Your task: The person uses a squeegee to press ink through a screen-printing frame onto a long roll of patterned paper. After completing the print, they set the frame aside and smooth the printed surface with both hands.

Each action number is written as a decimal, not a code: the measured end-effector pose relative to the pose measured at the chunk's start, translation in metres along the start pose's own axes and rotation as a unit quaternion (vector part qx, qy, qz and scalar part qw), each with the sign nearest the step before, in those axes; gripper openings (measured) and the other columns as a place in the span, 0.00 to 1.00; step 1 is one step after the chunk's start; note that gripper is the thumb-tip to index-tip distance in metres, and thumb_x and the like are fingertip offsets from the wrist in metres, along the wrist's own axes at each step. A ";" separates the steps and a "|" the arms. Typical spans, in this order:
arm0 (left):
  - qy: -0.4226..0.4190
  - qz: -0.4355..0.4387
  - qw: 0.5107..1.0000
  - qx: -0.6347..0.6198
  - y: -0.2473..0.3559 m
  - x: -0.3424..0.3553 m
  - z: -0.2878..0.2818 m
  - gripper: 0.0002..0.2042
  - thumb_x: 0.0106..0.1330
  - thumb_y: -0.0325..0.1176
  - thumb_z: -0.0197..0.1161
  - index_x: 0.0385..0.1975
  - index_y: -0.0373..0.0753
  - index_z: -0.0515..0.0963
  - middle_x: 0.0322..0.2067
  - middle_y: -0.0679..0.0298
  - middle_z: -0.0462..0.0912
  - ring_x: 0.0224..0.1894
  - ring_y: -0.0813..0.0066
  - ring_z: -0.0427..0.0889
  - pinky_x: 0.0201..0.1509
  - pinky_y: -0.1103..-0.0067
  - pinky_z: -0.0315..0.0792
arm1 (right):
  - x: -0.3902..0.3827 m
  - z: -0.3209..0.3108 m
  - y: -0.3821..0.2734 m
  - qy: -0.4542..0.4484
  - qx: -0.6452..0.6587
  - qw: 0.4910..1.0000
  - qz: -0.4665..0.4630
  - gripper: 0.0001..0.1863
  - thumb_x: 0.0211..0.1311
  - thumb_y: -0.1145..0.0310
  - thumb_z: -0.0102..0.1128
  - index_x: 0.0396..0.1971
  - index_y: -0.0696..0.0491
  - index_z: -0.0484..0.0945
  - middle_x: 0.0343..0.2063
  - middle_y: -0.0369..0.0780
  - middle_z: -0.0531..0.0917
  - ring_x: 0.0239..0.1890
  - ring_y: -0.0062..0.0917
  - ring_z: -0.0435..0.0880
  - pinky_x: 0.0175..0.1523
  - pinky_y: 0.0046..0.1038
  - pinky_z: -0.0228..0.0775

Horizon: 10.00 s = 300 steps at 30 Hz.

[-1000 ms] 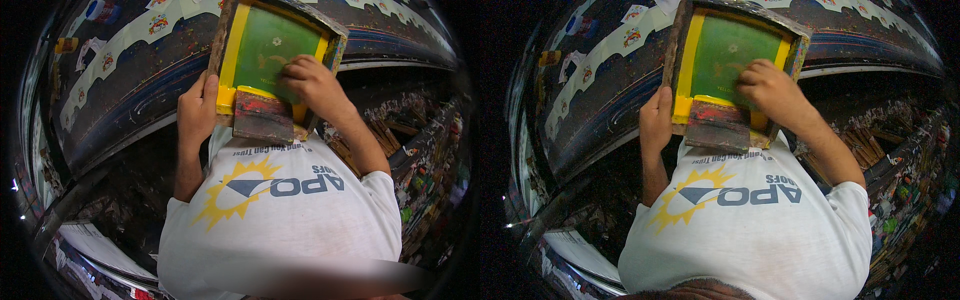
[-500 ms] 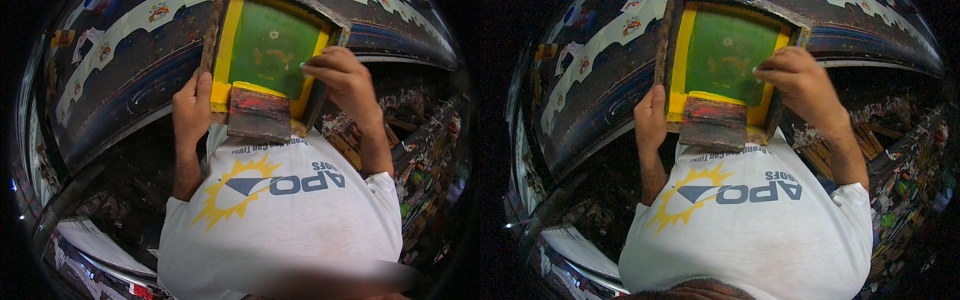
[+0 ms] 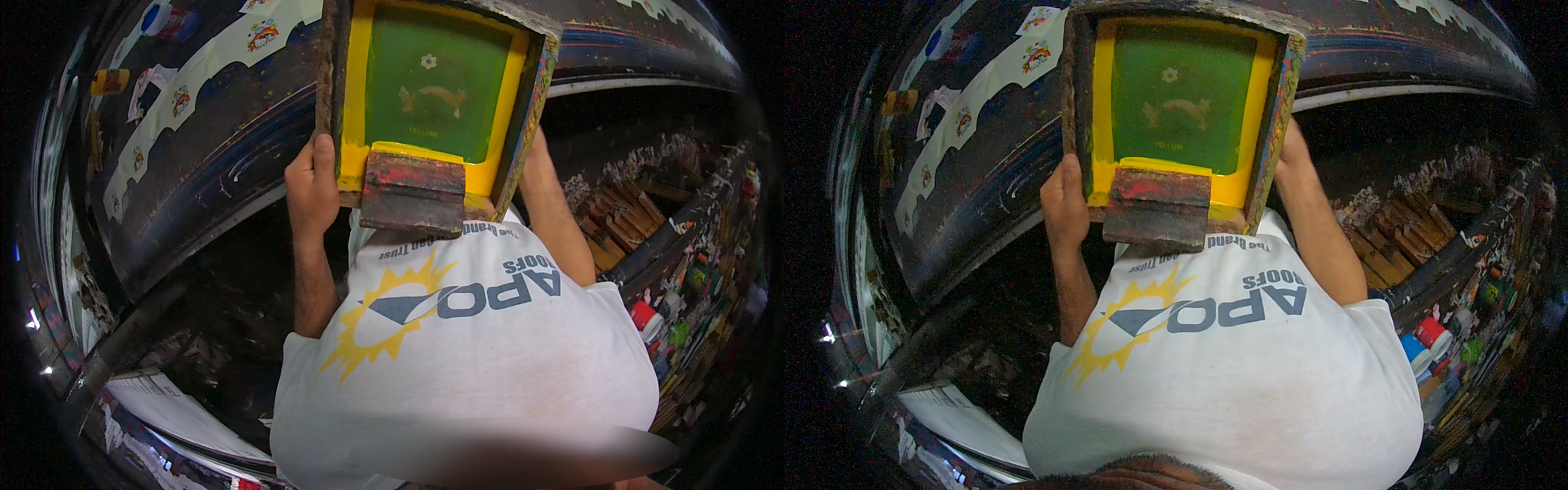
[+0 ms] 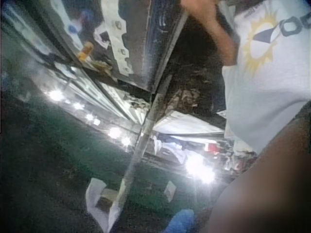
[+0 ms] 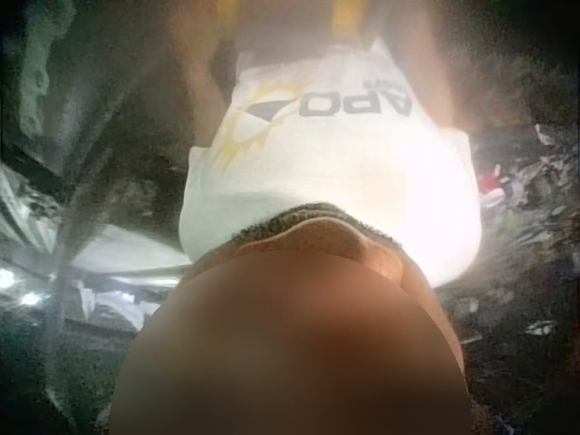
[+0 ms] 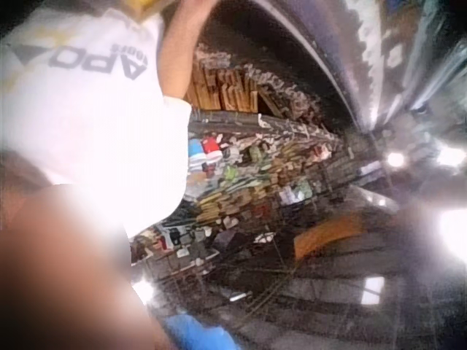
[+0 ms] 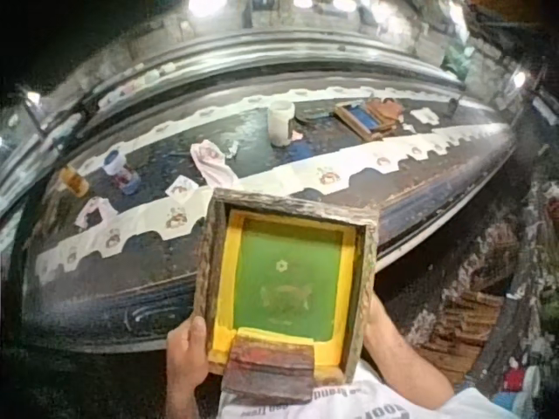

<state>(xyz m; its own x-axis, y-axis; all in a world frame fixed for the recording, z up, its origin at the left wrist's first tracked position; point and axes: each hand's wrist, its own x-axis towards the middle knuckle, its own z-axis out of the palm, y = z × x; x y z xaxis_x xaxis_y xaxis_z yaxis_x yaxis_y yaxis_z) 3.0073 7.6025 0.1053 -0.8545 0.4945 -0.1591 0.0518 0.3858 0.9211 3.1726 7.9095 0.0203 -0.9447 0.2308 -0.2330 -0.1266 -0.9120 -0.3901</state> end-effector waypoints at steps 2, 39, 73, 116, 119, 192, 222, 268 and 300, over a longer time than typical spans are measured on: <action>-0.015 0.005 1.000 -0.013 -0.003 0.002 0.000 0.26 0.86 0.51 0.51 0.52 0.30 0.84 0.37 0.62 0.88 0.41 0.80 0.80 0.49 0.75 0.76 | -0.004 0.017 0.030 0.028 -0.026 0.999 0.027 0.18 0.77 0.72 0.61 0.62 0.58 0.79 0.54 0.43 0.88 0.56 0.27 0.89 0.61 0.33 0.85; -0.050 0.024 0.998 -0.008 0.001 0.004 -0.001 0.28 0.86 0.54 0.51 0.61 0.32 0.83 0.42 0.58 0.90 0.45 0.76 0.84 0.51 0.73 0.77 | 0.008 0.047 0.020 0.107 -0.206 0.972 0.034 0.17 0.76 0.73 0.61 0.61 0.58 0.80 0.53 0.43 0.88 0.53 0.26 0.89 0.59 0.32 0.86; -0.088 -0.011 0.996 -0.025 -0.025 0.005 0.000 0.26 0.88 0.51 0.47 0.49 0.31 0.83 0.38 0.64 0.85 0.44 0.79 0.77 0.51 0.74 0.74 | -0.016 0.043 0.064 0.139 -0.213 0.964 0.075 0.17 0.76 0.74 0.60 0.61 0.58 0.81 0.53 0.43 0.88 0.51 0.25 0.89 0.58 0.32 0.87; 0.179 -0.139 0.956 -0.187 -0.067 0.019 0.026 0.31 0.87 0.53 0.47 0.63 0.24 0.78 0.55 0.54 0.85 0.55 0.68 0.82 0.64 0.72 0.73 | 0.001 0.006 0.001 -0.051 -0.243 0.956 0.155 0.49 0.67 0.50 0.76 0.79 0.54 0.59 0.58 0.39 0.84 0.58 0.21 0.85 0.66 0.36 0.82; 0.161 -0.103 0.973 -0.127 -0.050 0.047 0.060 0.31 0.88 0.53 0.45 0.59 0.24 0.80 0.53 0.55 0.86 0.54 0.68 0.82 0.63 0.72 0.73 | -0.010 -0.010 -0.022 -0.028 -0.244 0.964 0.107 0.49 0.67 0.54 0.77 0.80 0.55 0.57 0.58 0.39 0.84 0.57 0.23 0.86 0.65 0.37 0.83; 0.216 0.181 0.956 0.081 0.090 0.570 0.295 0.73 0.48 0.42 0.89 0.81 0.34 0.30 0.75 0.33 0.59 0.77 0.37 0.62 0.82 0.55 0.58 | 0.041 -0.126 -0.335 0.184 -0.256 0.938 -0.147 0.31 0.75 0.64 0.62 0.73 0.61 0.68 0.61 0.47 0.84 0.57 0.37 0.89 0.64 0.35 0.82; 0.314 0.266 0.906 0.099 -0.068 0.537 -0.091 0.66 0.46 0.39 0.91 0.80 0.25 0.48 0.68 0.43 0.76 0.70 0.51 0.78 0.77 0.66 0.68 | 0.463 -0.023 -0.132 0.146 -0.103 0.977 -0.118 0.18 0.77 0.75 0.59 0.63 0.56 0.76 0.62 0.44 0.82 0.65 0.36 0.81 0.73 0.41 0.77; 0.220 0.116 0.940 0.235 -0.022 0.463 0.056 0.18 0.72 0.39 0.65 0.56 0.37 0.86 0.48 0.47 0.91 0.51 0.51 0.90 0.57 0.63 0.82 | -0.042 -0.150 -0.234 0.392 -0.225 0.875 -0.175 0.21 0.81 0.64 0.63 0.63 0.62 0.77 0.52 0.43 0.87 0.53 0.26 0.88 0.60 0.27 0.83; -0.145 0.240 0.929 0.241 0.037 0.300 0.164 0.16 0.75 0.36 0.64 0.56 0.33 0.83 0.50 0.49 0.89 0.51 0.53 0.88 0.58 0.64 0.80 | 0.020 -0.065 -0.215 0.222 -0.587 0.769 -0.118 0.18 0.76 0.65 0.66 0.59 0.58 0.83 0.46 0.42 0.91 0.48 0.31 0.91 0.54 0.31 0.81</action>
<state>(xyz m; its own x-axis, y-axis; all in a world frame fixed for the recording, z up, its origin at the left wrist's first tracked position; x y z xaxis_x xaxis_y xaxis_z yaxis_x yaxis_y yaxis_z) 2.8379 7.8934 0.0337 -0.5012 0.8620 0.0763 0.6770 0.3357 0.6550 3.2009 8.1322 0.0418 -0.7073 0.6743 -0.2121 0.3287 0.0482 -0.9432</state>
